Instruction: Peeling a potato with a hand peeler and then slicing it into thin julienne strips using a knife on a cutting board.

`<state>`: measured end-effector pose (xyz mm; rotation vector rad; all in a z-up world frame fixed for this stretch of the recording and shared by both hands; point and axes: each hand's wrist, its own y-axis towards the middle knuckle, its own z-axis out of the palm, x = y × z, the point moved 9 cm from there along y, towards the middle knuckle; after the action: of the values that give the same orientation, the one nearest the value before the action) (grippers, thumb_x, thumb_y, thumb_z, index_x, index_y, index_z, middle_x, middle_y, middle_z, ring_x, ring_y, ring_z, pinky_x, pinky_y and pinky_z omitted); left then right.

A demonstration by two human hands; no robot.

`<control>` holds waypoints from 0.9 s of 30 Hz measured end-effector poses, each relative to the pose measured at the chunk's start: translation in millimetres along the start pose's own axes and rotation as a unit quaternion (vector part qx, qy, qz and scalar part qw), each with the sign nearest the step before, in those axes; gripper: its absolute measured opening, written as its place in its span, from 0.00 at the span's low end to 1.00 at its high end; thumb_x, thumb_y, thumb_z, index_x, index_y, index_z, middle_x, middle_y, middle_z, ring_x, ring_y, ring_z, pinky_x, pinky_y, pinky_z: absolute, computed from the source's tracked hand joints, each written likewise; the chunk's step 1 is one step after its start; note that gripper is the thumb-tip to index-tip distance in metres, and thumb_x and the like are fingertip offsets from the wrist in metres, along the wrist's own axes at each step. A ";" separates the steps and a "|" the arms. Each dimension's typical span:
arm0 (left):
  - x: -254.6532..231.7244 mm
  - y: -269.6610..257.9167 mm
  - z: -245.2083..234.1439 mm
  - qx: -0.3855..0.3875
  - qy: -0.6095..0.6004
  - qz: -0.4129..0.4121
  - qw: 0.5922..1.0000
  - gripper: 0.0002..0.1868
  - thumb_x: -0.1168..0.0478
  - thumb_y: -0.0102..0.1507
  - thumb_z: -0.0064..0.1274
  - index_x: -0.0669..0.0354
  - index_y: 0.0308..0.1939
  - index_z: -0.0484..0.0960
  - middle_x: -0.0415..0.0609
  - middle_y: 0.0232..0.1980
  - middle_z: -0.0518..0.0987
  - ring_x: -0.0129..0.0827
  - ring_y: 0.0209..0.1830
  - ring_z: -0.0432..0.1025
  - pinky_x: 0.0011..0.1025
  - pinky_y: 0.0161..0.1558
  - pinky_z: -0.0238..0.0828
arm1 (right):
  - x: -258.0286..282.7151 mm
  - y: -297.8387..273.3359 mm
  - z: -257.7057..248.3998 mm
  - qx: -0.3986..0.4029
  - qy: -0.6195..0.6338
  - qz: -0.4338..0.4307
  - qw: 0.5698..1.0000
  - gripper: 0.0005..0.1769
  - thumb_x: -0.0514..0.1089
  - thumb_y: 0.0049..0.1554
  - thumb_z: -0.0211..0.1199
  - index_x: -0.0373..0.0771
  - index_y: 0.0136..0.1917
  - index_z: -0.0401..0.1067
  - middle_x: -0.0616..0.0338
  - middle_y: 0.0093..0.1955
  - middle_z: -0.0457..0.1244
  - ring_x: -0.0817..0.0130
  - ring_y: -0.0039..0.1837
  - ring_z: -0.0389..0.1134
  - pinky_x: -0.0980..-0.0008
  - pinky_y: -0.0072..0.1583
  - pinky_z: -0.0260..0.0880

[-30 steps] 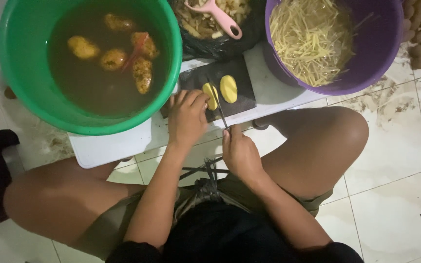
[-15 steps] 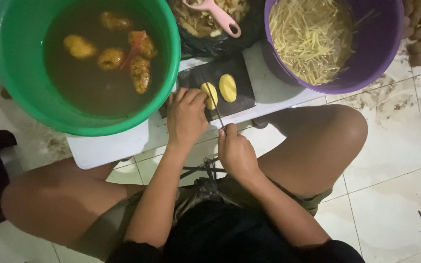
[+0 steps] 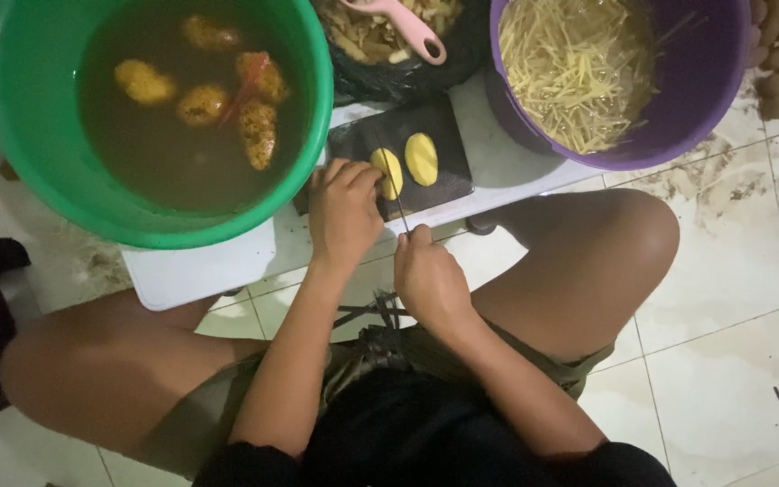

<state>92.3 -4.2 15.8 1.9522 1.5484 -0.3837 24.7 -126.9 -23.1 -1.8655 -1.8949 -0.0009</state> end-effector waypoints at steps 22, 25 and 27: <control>-9.8 -1.1 -10.3 -0.012 -0.014 -0.002 1.000 0.06 0.66 0.68 0.53 0.61 0.43 0.85 0.51 0.41 0.79 0.46 0.48 0.75 0.42 0.52 0.68 | -8.7 21.3 16.9 0.040 -0.022 0.000 0.999 0.18 0.49 0.70 0.39 0.33 0.51 0.63 0.43 0.34 0.67 0.45 0.38 0.75 0.52 0.37 0.78; 5.5 -5.1 3.3 -0.010 -0.008 -0.022 1.000 0.06 0.65 0.69 0.53 0.59 0.47 0.84 0.52 0.44 0.79 0.48 0.48 0.75 0.47 0.52 0.67 | -20.9 26.6 18.4 0.064 0.088 0.021 0.994 0.24 0.53 0.69 0.38 0.31 0.53 0.65 0.34 0.35 0.67 0.33 0.43 0.74 0.41 0.41 0.74; 7.7 -6.9 5.6 -0.031 -0.004 -0.002 1.000 0.04 0.62 0.68 0.53 0.52 0.45 0.83 0.45 0.44 0.79 0.44 0.47 0.75 0.45 0.51 0.67 | -35.7 32.4 18.3 0.029 0.214 0.002 0.976 0.29 0.54 0.70 0.33 0.33 0.49 0.70 0.37 0.33 0.67 0.42 0.37 0.74 0.51 0.38 0.73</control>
<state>88.6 -0.8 5.1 1.8988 1.5424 -0.3404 47.7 -152.3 -61.6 -1.6680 -1.5762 -0.3175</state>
